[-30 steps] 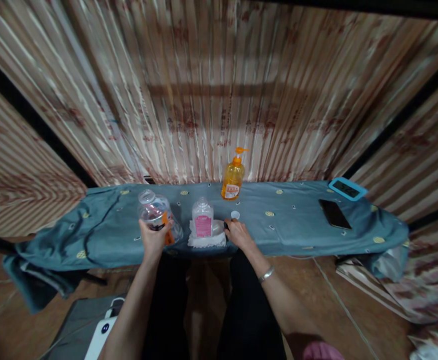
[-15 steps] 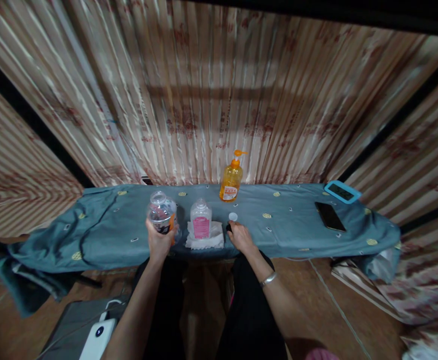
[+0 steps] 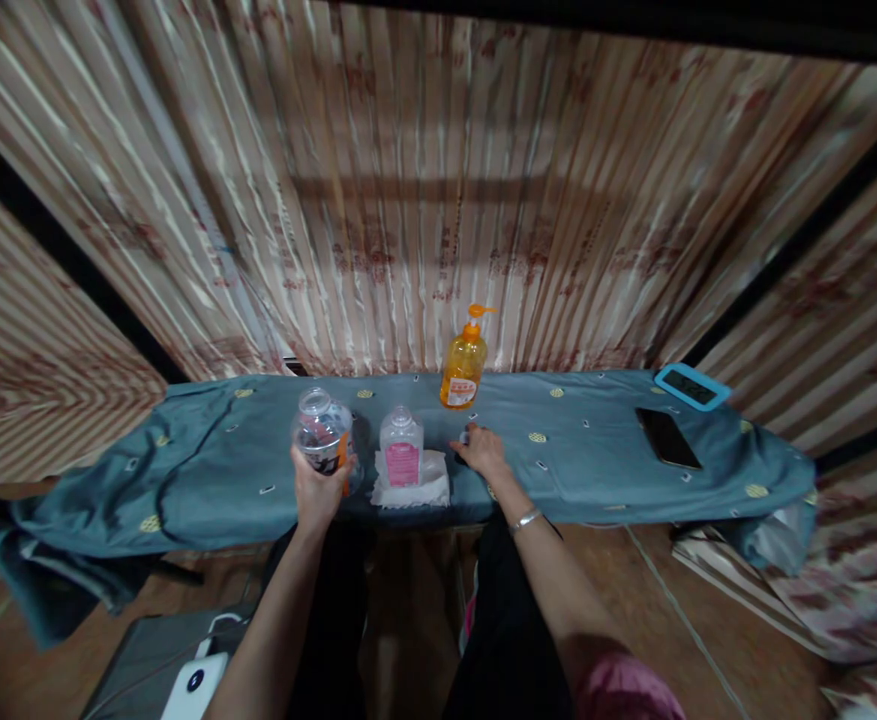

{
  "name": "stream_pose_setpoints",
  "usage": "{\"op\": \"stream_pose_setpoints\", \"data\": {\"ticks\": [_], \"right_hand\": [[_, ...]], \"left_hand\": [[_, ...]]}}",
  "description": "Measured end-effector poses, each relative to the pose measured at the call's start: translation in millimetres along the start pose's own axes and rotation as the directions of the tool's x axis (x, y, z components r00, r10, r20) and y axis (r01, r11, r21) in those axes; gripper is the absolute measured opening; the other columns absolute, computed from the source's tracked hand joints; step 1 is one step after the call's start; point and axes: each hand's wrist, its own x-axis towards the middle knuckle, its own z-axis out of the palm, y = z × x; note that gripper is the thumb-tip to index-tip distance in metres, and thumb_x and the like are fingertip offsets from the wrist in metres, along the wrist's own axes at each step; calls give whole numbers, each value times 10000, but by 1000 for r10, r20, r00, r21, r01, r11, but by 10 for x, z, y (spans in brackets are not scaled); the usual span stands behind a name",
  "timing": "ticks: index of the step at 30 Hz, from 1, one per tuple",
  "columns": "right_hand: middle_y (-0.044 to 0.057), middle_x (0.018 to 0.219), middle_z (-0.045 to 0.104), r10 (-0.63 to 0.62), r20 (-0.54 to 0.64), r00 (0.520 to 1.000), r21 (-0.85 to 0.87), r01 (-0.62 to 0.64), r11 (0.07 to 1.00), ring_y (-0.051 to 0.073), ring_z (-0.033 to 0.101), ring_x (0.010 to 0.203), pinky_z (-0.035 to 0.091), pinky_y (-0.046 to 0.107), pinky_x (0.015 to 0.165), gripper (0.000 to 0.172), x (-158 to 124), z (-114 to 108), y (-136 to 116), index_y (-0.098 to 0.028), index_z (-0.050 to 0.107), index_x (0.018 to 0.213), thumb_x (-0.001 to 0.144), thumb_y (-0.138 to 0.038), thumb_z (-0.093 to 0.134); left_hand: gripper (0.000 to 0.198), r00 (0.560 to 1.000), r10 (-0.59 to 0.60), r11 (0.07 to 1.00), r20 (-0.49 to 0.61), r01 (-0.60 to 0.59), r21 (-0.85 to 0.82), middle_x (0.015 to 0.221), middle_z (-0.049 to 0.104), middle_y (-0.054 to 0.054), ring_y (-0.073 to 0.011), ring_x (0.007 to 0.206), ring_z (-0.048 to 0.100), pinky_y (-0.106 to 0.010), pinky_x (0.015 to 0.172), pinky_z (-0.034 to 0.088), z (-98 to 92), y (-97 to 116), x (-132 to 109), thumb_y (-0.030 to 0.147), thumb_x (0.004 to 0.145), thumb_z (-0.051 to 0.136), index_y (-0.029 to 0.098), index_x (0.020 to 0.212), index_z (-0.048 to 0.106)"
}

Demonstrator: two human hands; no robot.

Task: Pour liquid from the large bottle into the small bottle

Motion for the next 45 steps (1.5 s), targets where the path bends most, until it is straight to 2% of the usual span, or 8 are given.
{"op": "stream_pose_setpoints", "data": {"ticks": [5,9,14,19,23,28,40,45], "right_hand": [[101,1309,684,-16,36,999,-2,17,1000,241,689,1150,590,477,988,380,24,23,-80,-182,664,1291,994,-418,697],[93,1281,694,-26,-17,1000,44,27,999,231,698,1120,598,465,969,370,-54,-104,-71,-183,668,1278,995,-419,697],[86,1239,704,-78,-201,977,152,110,982,219,712,1052,611,450,931,397,-191,-668,-97,-181,648,1317,1016,-439,661],[81,1204,714,-379,-302,875,173,441,881,199,717,1000,608,433,919,431,-501,-1277,-582,-183,622,1354,1023,-457,646],[57,1122,720,-655,-180,733,66,674,736,194,708,971,598,430,912,378,-631,-1444,-1238,-178,664,1257,995,-450,688],[53,1096,721,-788,23,615,-81,787,611,198,706,1004,597,429,920,260,-508,-1500,-1741,-162,695,1108,989,-393,704],[37,1060,703,-834,248,493,-224,867,446,178,683,923,587,392,865,289,-433,-1791,-2110,-169,669,1175,973,-369,721],[46,1108,717,-821,336,462,-272,882,386,194,698,1006,590,418,921,224,-500,-1827,-2249,-163,693,1126,954,-296,747]], "left_hand": [[1036,999,-49,998,-4,49,-49,1457,623,-184,-387,1405,603,-510,1179,495,2,20,-2,381,641,877,210,1529,374],[1029,999,-44,995,-14,42,-91,1458,627,-183,-393,1406,604,-531,1185,492,13,11,-7,355,634,886,214,1525,393],[999,999,-18,989,-30,13,-145,1461,634,-163,-381,1391,613,-534,1190,494,35,-22,-16,316,631,895,229,1508,426],[955,999,31,988,-32,-36,-151,1458,634,-149,-366,1409,599,-533,1211,473,64,-41,-18,292,658,878,211,1502,440],[979,999,29,988,-30,-33,-153,1478,616,-178,-379,1419,587,-526,1216,467,71,-51,-28,279,651,892,195,1513,435],[950,999,41,981,-29,-46,-187,1469,623,-182,-386,1406,597,-536,1192,486,75,-61,-54,294,660,892,201,1497,453],[922,992,123,964,-6,-121,-238,1492,619,-151,-356,1396,615,-553,1180,495,100,-57,-88,280,711,846,249,1536,436],[911,991,130,963,-16,-130,-235,1496,620,-135,-344,1400,613,-521,1182,496,110,-70,-90,254,705,832,270,1530,444]]}}
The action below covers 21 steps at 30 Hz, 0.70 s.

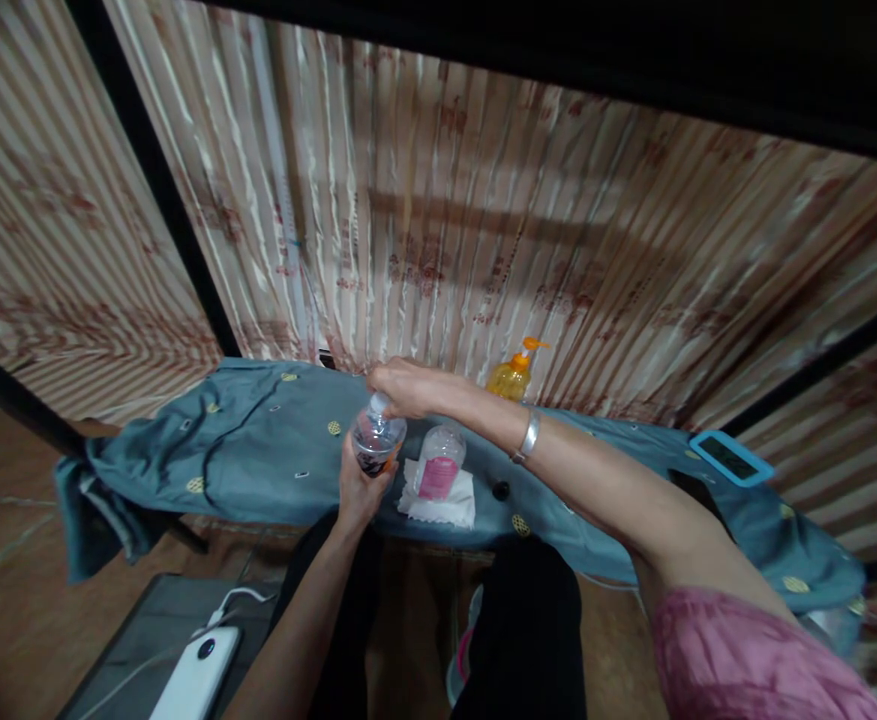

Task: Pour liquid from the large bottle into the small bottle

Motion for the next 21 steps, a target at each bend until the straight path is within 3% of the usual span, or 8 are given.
{"op": "stream_pose_setpoints", "data": {"ticks": [8,15,19,21], "right_hand": [[46,1104,729,13,97,995,-63,-7,998,196,706,1008,589,423,927,243,116,-90,-57,-168,704,1128,966,-345,738],[80,1098,733,156,27,987,-93,-153,984,204,715,1002,589,428,921,386,135,70,-73,-151,702,1106,1020,-521,630],[73,1173,733,93,52,994,-59,-90,994,211,717,1053,592,441,952,357,97,27,-78,-169,685,1228,993,-438,698],[65,1161,737,79,68,994,-54,-76,996,208,717,1060,591,443,962,299,89,2,-81,-167,695,1199,996,-386,700]], "left_hand": [[909,1000,1,1000,-15,-1,8,1475,629,-158,-374,1394,610,-570,1182,483,10,1,1,242,685,841,243,1507,451],[892,999,-4,1000,-32,4,11,1442,646,-139,-367,1382,620,-549,1177,496,17,-4,7,241,672,850,253,1482,479],[925,1000,-10,1000,-13,10,-3,1469,633,-137,-368,1385,618,-557,1175,496,21,1,2,235,674,850,258,1511,456],[925,1000,-6,1000,-13,6,3,1470,632,-145,-368,1388,613,-555,1175,493,26,1,0,234,674,848,254,1511,455]]}}
